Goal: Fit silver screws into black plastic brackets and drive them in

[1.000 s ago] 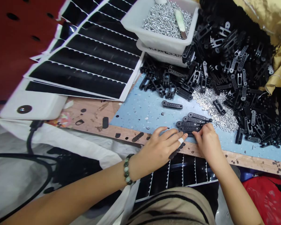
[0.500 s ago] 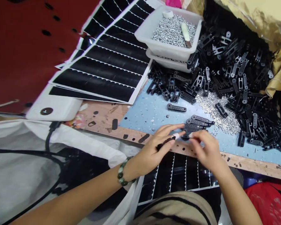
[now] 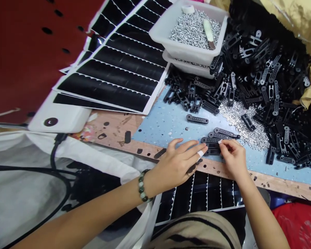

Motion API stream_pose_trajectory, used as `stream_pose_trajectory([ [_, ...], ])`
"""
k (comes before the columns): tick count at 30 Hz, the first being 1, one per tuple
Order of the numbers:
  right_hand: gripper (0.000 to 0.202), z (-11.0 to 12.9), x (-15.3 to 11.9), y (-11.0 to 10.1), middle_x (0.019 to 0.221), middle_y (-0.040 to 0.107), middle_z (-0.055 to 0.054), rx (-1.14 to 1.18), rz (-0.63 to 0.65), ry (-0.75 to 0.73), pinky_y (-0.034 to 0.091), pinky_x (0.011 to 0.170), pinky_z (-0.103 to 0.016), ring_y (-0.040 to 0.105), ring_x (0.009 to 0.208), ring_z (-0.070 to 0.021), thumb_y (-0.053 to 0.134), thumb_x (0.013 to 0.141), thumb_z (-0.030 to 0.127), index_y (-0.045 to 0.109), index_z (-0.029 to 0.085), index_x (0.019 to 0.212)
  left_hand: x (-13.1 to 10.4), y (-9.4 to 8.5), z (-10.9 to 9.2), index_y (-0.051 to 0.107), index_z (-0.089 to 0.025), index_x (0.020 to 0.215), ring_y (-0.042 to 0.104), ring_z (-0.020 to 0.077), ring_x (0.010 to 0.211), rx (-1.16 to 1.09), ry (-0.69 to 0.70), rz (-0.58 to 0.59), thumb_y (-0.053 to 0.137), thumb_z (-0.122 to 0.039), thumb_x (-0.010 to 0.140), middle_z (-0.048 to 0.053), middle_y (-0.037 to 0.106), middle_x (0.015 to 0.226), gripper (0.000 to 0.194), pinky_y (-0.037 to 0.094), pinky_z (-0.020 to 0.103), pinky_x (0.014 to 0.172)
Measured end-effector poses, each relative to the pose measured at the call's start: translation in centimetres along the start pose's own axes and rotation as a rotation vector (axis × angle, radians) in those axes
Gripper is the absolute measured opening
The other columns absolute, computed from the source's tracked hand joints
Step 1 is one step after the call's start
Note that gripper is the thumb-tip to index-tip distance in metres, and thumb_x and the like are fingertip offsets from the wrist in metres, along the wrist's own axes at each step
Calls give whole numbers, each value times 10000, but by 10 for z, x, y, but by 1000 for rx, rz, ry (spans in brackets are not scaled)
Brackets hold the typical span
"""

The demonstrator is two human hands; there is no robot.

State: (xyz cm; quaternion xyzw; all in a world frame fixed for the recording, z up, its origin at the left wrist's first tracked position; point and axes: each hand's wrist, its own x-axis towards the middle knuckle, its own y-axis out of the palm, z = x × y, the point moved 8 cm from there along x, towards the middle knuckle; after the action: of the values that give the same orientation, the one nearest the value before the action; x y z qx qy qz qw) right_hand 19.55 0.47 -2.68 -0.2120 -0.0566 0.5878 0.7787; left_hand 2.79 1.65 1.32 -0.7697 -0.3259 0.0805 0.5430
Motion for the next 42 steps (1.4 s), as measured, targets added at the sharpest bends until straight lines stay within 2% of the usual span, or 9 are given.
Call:
stream_pose_trajectory([
  [8, 172, 25, 2, -3, 725, 582, -18, -489, -11, -162, 448, 593, -306, 532, 613, -155, 564, 847, 372, 560, 200, 858, 11, -3, 0, 569, -173, 1212, 499, 267, 1139, -44, -31, 28, 501, -195, 868, 88, 646, 1171, 351, 271, 510, 1012],
  [11, 252, 46, -3, -4, 882, 590, -69, -594, -47, -295, 465, 596, -317, 557, 715, -186, 596, 835, 387, 524, 203, 990, 16, -11, 4, 593, -175, 1169, 479, 268, 1161, -164, -64, 35, 461, -159, 869, 91, 607, 1235, 328, 319, 505, 987],
  [13, 262, 63, -11, 10, 976, 594, -88, -510, 67, -443, 494, 633, -317, 574, 793, -188, 587, 850, 334, 504, 213, 1067, 17, -12, 6, 606, -174, 1139, 457, 255, 1196, -273, -77, 65, 415, -132, 877, 88, 566, 1290, 327, 356, 483, 985],
  [17, 142, 85, -31, 36, 889, 624, -41, -317, 347, -628, 519, 735, -318, 593, 826, -159, 478, 904, 178, 552, 237, 1009, 17, -14, 7, 555, -189, 1216, 404, 204, 1277, -468, -101, 85, 324, -117, 920, 68, 495, 1369, 382, 376, 427, 1046],
  [19, 115, 80, -26, 27, 844, 616, -33, -217, 285, -526, 527, 684, -306, 592, 768, -148, 492, 900, 192, 580, 227, 965, 15, -20, 12, 465, -200, 1317, 389, 186, 1295, -510, -146, 18, 288, -133, 944, 66, 468, 1397, 418, 381, 407, 1053],
  [22, 114, 49, -7, 1, 792, 590, -20, -21, 84, -197, 506, 518, -257, 567, 619, -116, 564, 863, 285, 618, 210, 929, 12, -29, 20, 423, -202, 1353, 393, 210, 1286, -420, -200, -89, 302, -150, 947, 75, 478, 1388, 427, 363, 444, 1037],
  [25, 140, 22, 6, -5, 748, 571, -2, 150, 0, 14, 503, 462, -241, 553, 537, -93, 607, 809, 324, 653, 196, 847, 12, -24, 19, 523, -205, 1262, 440, 269, 1228, -221, -148, -41, 403, -166, 912, 73, 559, 1314, 372, 326, 509, 990],
  [31, 172, 13, 15, 14, 671, 583, 5, 158, 8, 74, 528, 478, -258, 563, 509, -103, 619, 775, 352, 670, 190, 807, 11, -9, 14, 543, -188, 1243, 498, 266, 1165, -44, -72, 3, 458, -183, 892, 76, 594, 1288, 361, 271, 495, 987],
  [42, 164, 4, 17, 16, 522, 583, 28, 261, 22, 195, 480, 453, -244, 534, 442, -103, 651, 730, 331, 663, 175, 779, 7, -5, 13, 514, -186, 1285, 499, 253, 1167, -1, -40, 11, 473, -197, 882, 81, 553, 1341, 406, 262, 487, 1003],
])
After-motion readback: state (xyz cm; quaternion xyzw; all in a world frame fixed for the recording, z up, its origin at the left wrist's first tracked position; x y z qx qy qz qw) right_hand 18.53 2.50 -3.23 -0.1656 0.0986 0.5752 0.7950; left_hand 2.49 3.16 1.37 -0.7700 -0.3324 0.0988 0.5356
